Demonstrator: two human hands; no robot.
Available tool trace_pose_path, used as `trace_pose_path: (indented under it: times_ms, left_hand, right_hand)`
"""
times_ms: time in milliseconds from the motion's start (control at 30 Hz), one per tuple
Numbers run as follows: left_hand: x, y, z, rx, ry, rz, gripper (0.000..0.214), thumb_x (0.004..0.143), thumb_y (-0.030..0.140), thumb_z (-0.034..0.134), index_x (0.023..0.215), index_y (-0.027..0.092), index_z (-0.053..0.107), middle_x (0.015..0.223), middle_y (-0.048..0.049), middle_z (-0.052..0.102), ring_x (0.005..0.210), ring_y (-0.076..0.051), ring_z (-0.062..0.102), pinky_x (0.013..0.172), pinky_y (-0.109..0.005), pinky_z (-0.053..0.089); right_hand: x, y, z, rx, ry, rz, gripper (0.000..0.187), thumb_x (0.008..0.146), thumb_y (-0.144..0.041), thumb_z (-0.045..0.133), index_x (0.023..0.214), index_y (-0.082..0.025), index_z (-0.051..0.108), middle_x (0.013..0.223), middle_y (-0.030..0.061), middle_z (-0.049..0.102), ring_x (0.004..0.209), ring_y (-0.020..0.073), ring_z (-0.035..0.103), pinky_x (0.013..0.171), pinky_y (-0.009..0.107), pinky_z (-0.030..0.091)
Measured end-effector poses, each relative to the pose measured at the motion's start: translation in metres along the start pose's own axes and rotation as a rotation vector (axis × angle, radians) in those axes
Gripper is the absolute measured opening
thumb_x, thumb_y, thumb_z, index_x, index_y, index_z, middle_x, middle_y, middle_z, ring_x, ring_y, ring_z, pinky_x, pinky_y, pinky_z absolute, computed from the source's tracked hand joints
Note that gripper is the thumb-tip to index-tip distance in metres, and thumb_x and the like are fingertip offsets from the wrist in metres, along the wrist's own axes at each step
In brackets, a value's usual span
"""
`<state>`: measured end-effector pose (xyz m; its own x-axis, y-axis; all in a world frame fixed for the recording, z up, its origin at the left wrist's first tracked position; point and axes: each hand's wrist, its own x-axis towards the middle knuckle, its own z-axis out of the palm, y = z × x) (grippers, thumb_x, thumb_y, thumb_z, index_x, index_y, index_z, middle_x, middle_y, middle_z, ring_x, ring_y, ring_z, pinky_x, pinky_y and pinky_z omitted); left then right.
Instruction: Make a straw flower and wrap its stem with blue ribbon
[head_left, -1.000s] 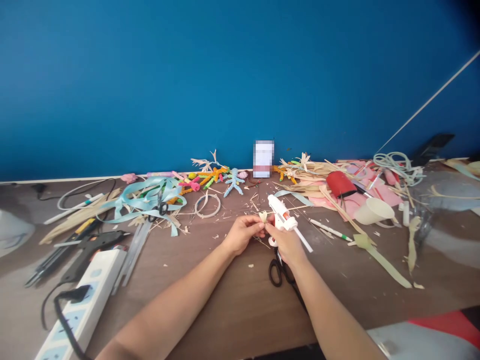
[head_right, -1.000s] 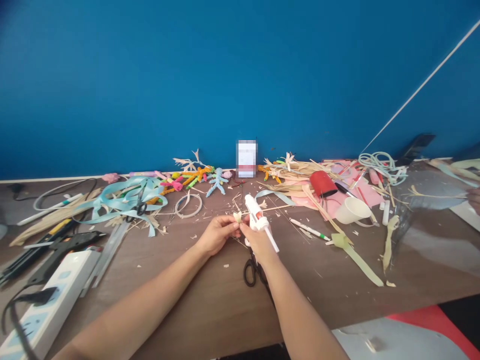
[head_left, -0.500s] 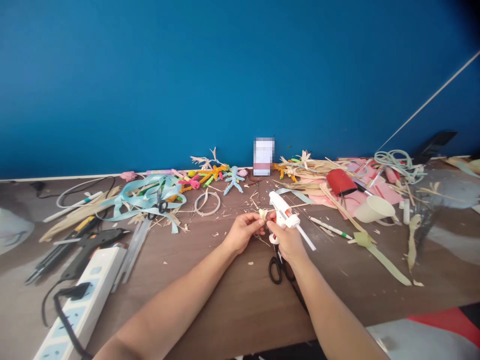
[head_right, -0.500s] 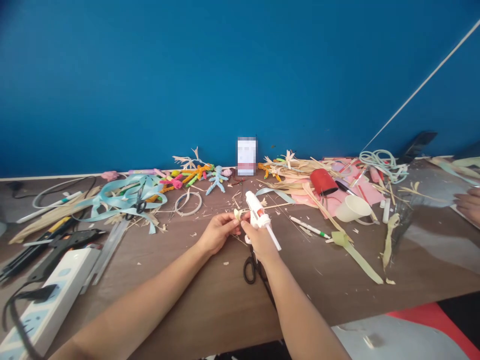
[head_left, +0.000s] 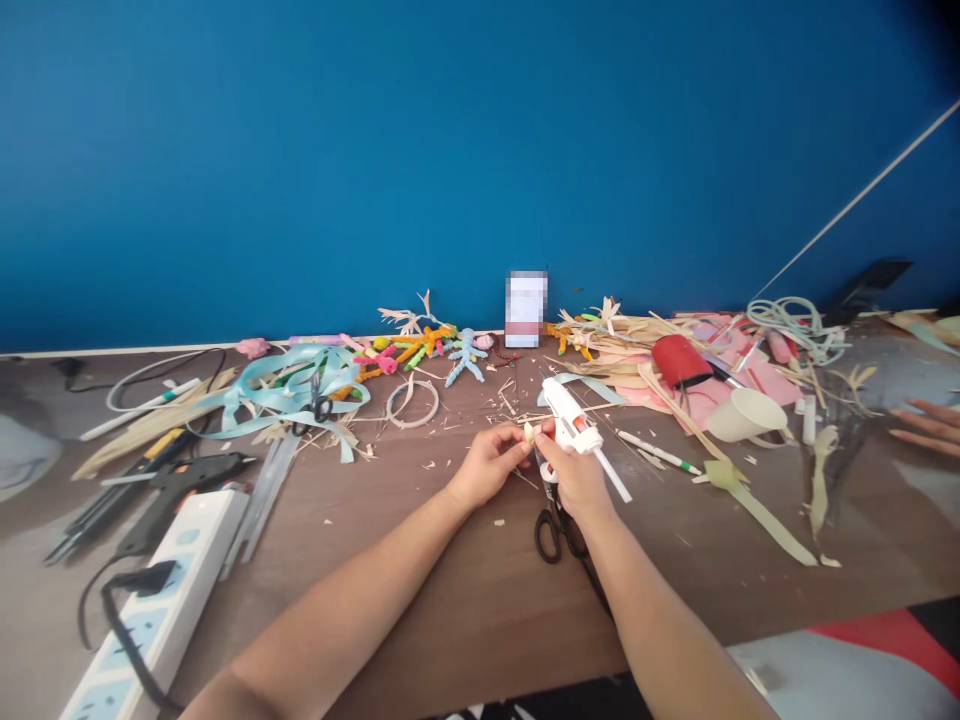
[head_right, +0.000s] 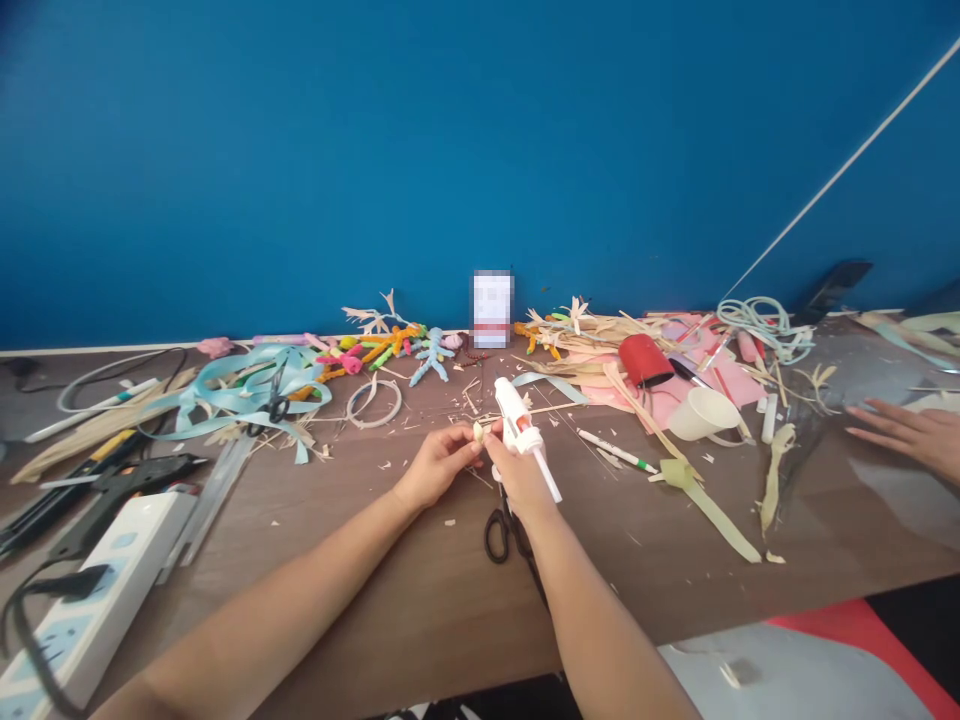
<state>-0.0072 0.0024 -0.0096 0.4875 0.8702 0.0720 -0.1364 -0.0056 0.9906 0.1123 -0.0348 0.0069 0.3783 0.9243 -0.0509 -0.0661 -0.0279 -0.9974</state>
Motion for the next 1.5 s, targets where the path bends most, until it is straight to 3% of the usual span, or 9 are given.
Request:
trace_pose_path:
  times_ms: [400,567,900,1200,1500]
  left_hand:
    - [-0.0009,0.0016,0.0016,0.092,0.013,0.056,0.025,0.074,0.038,0.055,0.074,0.013,0.061,0.071,-0.0036,0.054,0.07,-0.014,0.052,0.065,-0.024,0.044]
    - [-0.0005,0.0005,0.001,0.058,0.007,0.015,0.025,0.073,0.037,0.056,0.077,0.013,0.06,0.071,-0.0027,0.055,0.062,-0.012,0.052,0.062,-0.024,0.043]
    - [-0.0008,0.0035,0.0028,-0.042,0.059,0.003,0.023,0.068,0.035,0.062,0.075,0.013,0.063,0.073,-0.0034,0.058,0.068,-0.013,0.053,0.066,-0.025,0.044]
    - [-0.0014,0.0067,0.0081,-0.16,0.097,-0.075,0.022,0.064,0.033,0.066,0.073,0.012,0.064,0.065,-0.0014,0.059,0.058,-0.01,0.051,0.06,-0.023,0.043]
    - [-0.0008,0.004,0.0072,-0.199,0.116,-0.075,0.023,0.063,0.031,0.067,0.077,0.013,0.066,0.073,-0.0029,0.063,0.061,-0.011,0.054,0.063,-0.024,0.045]
  right_hand:
    - [0.0005,0.0012,0.0016,0.021,0.036,-0.031,0.023,0.062,-0.033,0.063,0.076,-0.02,0.051,0.065,-0.0043,0.053,0.052,0.0088,0.047,0.045,0.02,0.036]
    - [0.0001,0.0005,0.0018,-0.006,0.057,-0.033,0.022,0.063,-0.032,0.062,0.077,-0.019,0.052,0.066,-0.0035,0.054,0.056,0.0096,0.05,0.046,0.02,0.036]
    - [-0.0006,-0.0005,0.0044,0.081,0.02,-0.033,0.02,0.062,-0.028,0.063,0.075,-0.019,0.05,0.061,-0.0051,0.054,0.049,0.0082,0.048,0.044,0.019,0.035]
    - [0.0014,-0.0004,0.0028,0.138,0.042,-0.028,0.018,0.063,-0.026,0.063,0.075,-0.021,0.05,0.061,-0.0066,0.051,0.046,0.0069,0.046,0.042,0.019,0.033]
    - [0.0006,-0.0046,0.0041,0.147,0.066,0.004,0.02,0.062,-0.028,0.065,0.074,-0.02,0.051,0.058,-0.0068,0.051,0.046,0.0076,0.046,0.04,0.019,0.03]
